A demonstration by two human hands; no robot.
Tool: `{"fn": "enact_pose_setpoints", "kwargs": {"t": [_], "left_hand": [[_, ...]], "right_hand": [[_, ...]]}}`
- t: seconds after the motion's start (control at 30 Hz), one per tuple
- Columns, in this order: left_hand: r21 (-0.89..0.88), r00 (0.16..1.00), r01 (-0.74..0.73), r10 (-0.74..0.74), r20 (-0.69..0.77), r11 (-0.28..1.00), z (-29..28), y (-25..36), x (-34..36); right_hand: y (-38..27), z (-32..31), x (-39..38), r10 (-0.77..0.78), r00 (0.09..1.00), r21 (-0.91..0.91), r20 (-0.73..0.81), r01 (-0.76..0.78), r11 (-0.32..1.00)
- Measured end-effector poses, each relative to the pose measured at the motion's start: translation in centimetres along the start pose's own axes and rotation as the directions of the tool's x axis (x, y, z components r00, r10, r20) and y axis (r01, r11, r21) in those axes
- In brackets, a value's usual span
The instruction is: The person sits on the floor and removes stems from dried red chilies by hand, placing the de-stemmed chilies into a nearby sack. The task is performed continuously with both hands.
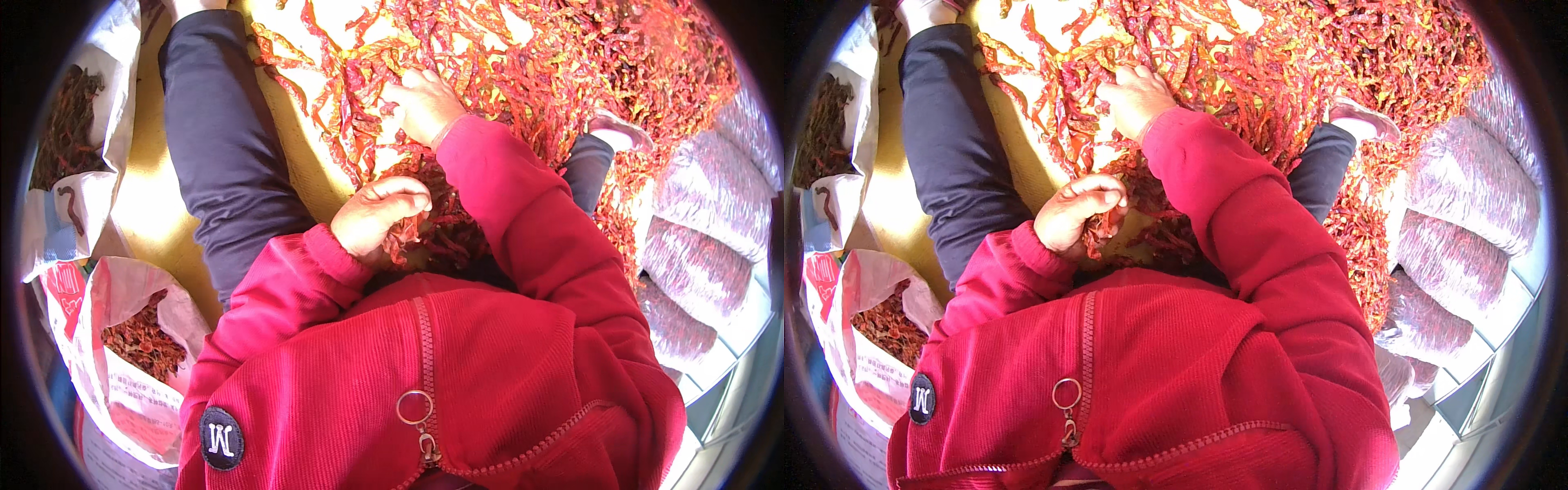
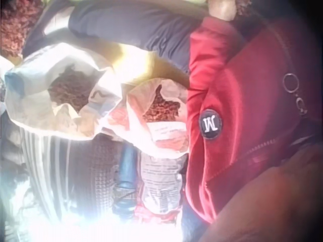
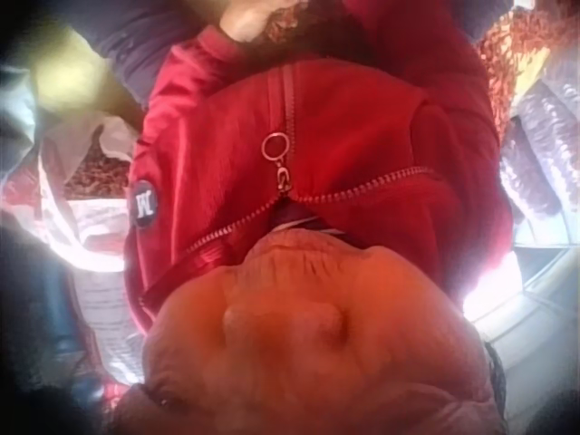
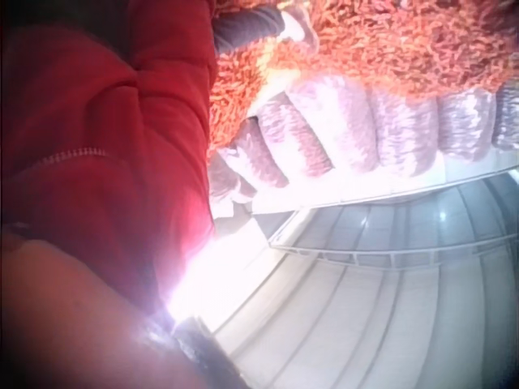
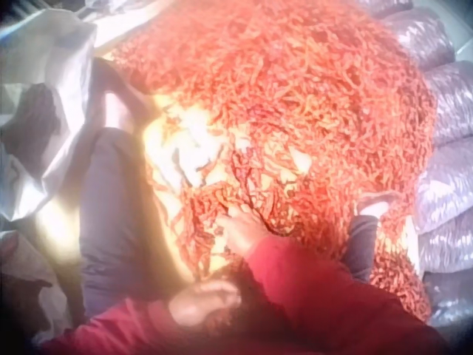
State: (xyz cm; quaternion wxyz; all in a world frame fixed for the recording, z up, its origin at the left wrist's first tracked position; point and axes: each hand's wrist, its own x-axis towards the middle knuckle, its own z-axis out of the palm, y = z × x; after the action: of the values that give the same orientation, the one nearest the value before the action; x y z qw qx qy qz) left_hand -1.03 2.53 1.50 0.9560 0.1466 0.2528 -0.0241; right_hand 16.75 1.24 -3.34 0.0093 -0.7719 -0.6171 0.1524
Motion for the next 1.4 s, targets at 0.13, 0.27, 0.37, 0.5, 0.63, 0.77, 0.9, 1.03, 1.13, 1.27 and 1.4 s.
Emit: {"fn": "enact_pose_setpoints", "kwargs": {"t": [0.13,0.27,0.37,0.5,0.63,0.77,0.9,1.03,1.13,1.27,1.4], "left_hand": [[0.058,0.999,-0.024,0.027,-0.038,0.998,-0.3,0.3,0.2],[0.127,0.974,-0.117,0.138,-0.178,0.985,-0.8,0.3,1.1],[0.131,0.952,-0.241,0.261,-0.161,0.962,-1.7,-0.1,1.4],[0.474,0.932,-0.26,0.348,-0.106,0.841,0.2,0.3,1.0],[0.649,0.953,-0.178,0.295,-0.075,0.739,0.1,0.1,1.2],[0.67,0.92,-0.278,0.391,-0.02,0.688,-0.7,-0.4,1.5],[0.619,0.865,-0.389,0.502,-0.009,0.682,-1.5,-1.1,2.1],[0.403,0.957,-0.219,0.276,-0.087,0.889,-1.3,0.2,1.1],[0.218,0.957,-0.137,0.186,-0.222,0.966,-1.5,0.3,1.4],[0.022,0.955,-0.164,0.165,-0.246,0.986,-0.2,1.5,0.6],[-0.028,0.976,-0.07,0.062,-0.21,0.997,0.1,2.2,-0.1]], "right_hand": [[0.3,-0.6,-0.7,0.0,0.996,0.155,-0.086,0.014,0.988],[0.4,-2.8,-2.5,-0.078,0.983,0.248,-0.167,0.118,0.962],[-0.5,-4.7,-4.2,-0.045,0.999,0.393,0.021,0.033,0.919],[-2.0,-5.7,-6.5,-0.13,0.981,0.416,0.144,0.059,0.907],[-2.9,-6.4,-7.5,-0.175,0.976,0.431,0.129,0.104,0.896],[-2.8,-5.8,-7.9,-0.136,0.975,0.6,0.175,0.004,0.8],[-3.1,-4.9,-8.4,-0.147,0.985,0.665,0.087,0.053,0.745],[-3.9,-4.4,-8.6,-0.265,0.935,0.556,-0.234,0.352,0.753],[-4.5,-6.1,-8.5,-0.498,0.829,0.332,-0.255,0.559,0.76],[-2.9,-6.5,-7.8,-0.404,0.915,0.478,0.014,0.348,0.806],[1.2,-6.1,-4.7,-0.134,0.99,0.205,0.045,0.122,0.971]]}}
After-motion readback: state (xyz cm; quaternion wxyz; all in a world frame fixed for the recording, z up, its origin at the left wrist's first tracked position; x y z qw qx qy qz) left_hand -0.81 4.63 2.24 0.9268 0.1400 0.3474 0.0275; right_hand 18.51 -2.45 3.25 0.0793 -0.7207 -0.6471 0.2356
